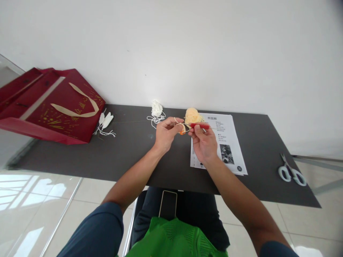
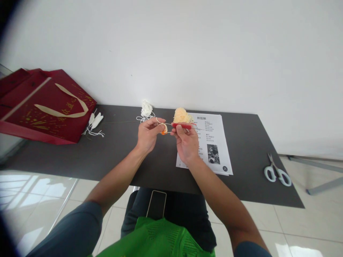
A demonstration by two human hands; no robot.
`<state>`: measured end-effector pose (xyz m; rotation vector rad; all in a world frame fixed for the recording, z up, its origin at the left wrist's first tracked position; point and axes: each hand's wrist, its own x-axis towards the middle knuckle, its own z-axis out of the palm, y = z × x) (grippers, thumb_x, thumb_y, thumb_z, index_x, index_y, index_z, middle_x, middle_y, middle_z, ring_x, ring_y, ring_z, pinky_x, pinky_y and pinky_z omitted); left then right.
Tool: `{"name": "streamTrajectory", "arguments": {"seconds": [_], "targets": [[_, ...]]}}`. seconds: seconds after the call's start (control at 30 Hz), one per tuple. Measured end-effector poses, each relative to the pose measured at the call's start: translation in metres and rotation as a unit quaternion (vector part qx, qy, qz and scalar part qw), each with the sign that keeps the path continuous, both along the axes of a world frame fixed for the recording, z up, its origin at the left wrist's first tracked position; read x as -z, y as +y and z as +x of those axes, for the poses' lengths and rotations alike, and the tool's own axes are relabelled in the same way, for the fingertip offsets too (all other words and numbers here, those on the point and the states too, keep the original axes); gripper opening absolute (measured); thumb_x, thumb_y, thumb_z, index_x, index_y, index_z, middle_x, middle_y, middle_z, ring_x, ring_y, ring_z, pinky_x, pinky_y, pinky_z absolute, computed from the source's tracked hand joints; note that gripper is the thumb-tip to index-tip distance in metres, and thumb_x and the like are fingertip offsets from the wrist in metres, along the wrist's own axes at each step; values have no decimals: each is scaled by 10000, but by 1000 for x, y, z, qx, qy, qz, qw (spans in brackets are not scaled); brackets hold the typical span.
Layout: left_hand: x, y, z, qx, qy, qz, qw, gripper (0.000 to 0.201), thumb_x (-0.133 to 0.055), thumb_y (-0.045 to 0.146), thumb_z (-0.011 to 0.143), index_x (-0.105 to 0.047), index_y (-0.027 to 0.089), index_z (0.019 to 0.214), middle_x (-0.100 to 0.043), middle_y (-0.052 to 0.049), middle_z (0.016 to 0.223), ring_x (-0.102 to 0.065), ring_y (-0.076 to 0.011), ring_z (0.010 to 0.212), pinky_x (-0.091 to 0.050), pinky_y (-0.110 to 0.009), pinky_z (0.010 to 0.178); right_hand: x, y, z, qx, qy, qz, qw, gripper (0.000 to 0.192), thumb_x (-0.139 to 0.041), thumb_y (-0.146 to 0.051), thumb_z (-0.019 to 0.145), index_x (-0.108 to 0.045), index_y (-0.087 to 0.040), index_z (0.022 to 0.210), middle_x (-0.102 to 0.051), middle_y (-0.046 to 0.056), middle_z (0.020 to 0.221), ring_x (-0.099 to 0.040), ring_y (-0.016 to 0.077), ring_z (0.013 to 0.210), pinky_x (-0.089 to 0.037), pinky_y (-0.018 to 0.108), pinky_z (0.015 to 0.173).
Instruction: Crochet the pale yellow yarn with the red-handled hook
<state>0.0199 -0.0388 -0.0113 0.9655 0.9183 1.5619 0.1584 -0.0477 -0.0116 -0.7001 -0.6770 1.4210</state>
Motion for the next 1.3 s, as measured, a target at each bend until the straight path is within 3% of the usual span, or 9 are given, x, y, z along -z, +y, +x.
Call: {"name": "streamTrajectory", "arguments": {"seconds": [0.27,0.5,0.63,0.77,0.83,0.9,1.1,1.3], "targets": [[0,2,-2,-6,38,15,999,433,-805,193,701,-759,222,1131,-680,34,775,-588,-80,644,-494,-230,632,-1,-4,-5,19,-37,24,999,157,-834,-300,805,-720,-252,902,-788,-37,852,-687,89,673,-645,245,676],[-6,-2,0,3,23,-2,1000,402,-827,230,704,-773,220,1102,-711,24,782,-610,-90,653,-500,-248,653,5,-7,-7,70,-106,81,989,140,-800,-301,837,-727,-255,947,-789,-20,880,-701,119,672,-643,306,688],[-7,-1,2,11,-38,-11,999,407,-850,262,711,-769,217,1107,-725,14,786,-633,-102,686,-497,-262,693,8,-15,-4,143,-257,144,945,153,-765,-276,868,-792,-280,1019,-810,21,965,-733,151,726,-643,357,752],[-9,0,1,28,-115,-55,991,445,-875,235,676,-762,187,1104,-721,8,760,-658,-114,739,-499,-266,756,12,-17,1,146,-363,302,869,309,-757,-184,860,-791,-387,1091,-816,11,1130,-766,229,996,-619,472,933],[-11,0,0,46,-146,-80,985,438,-879,214,662,-764,166,1082,-728,-6,776,-654,-106,730,-495,-256,751,13,-16,3,137,-374,326,858,344,-759,-168,855,-785,-401,1106,-809,8,1165,-762,234,1032,-614,484,953],[-13,0,-1,61,-166,-97,979,423,-876,197,658,-766,154,1064,-735,-20,795,-646,-98,714,-490,-248,735,14,-15,3,125,-354,305,875,292,-767,-194,854,-798,-381,1076,-811,14,1155,-766,225,1004,-628,467,934],[-12,1,-4,68,-151,-76,983,387,-847,181,691,-766,151,1069,-696,5,731,-580,-69,629,-458,-232,666,11,-8,-2,67,-183,134,972,181,-801,-302,833,-787,-288,1013,-818,9,966,-725,144,708,-642,334,686],[-11,0,-1,65,-113,-72,989,413,-829,146,649,-774,175,1057,-701,13,771,-594,-68,638,-465,-238,667,3,0,-1,11,-90,86,992,140,-782,-380,852,-758,-268,932,-800,9,936,-690,131,735,-614,289,651]]}}
